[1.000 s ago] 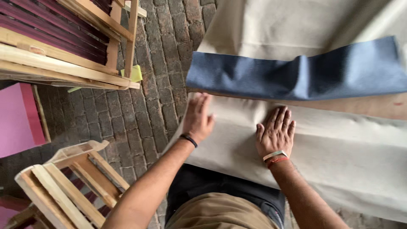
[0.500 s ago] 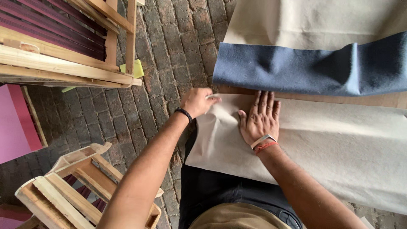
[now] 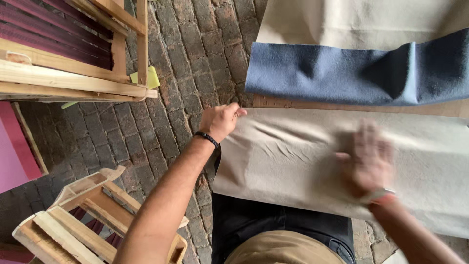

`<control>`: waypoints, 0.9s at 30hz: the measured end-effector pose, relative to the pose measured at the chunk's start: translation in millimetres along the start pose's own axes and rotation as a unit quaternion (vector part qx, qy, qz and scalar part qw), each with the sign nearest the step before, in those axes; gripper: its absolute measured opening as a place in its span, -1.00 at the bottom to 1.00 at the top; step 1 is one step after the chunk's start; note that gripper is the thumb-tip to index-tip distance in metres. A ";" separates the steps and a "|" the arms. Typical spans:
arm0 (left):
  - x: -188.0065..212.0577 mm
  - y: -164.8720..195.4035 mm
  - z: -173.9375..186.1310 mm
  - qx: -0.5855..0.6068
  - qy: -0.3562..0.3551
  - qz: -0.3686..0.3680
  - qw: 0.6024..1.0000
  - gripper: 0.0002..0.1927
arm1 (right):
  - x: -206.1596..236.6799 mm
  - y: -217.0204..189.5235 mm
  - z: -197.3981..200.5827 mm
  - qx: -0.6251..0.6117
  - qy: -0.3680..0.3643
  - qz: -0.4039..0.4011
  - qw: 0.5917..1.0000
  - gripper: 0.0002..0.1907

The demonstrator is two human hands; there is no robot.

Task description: The person staples beige fabric onto a wooden furniture frame using a pneumatic staple gun, then trims excess fabric with shears. The person smooths and pulls the fabric taut while stapling along the edges.

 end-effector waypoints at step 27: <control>63.8 56.3 41.3 0.282 0.044 0.130 0.949 -0.74 | -20.8 -169.0 -5.9 -0.075 0.072 0.128 0.986 0.14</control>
Point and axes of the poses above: each hand's wrist, its own x-axis away from the middle knuckle, its own z-axis out of the back of the hand, y = z × x, the point moved 10 cm from there along -x, towards the middle knuckle, and after that the axes turned 13 degrees about -y, right-handed, at the moved point
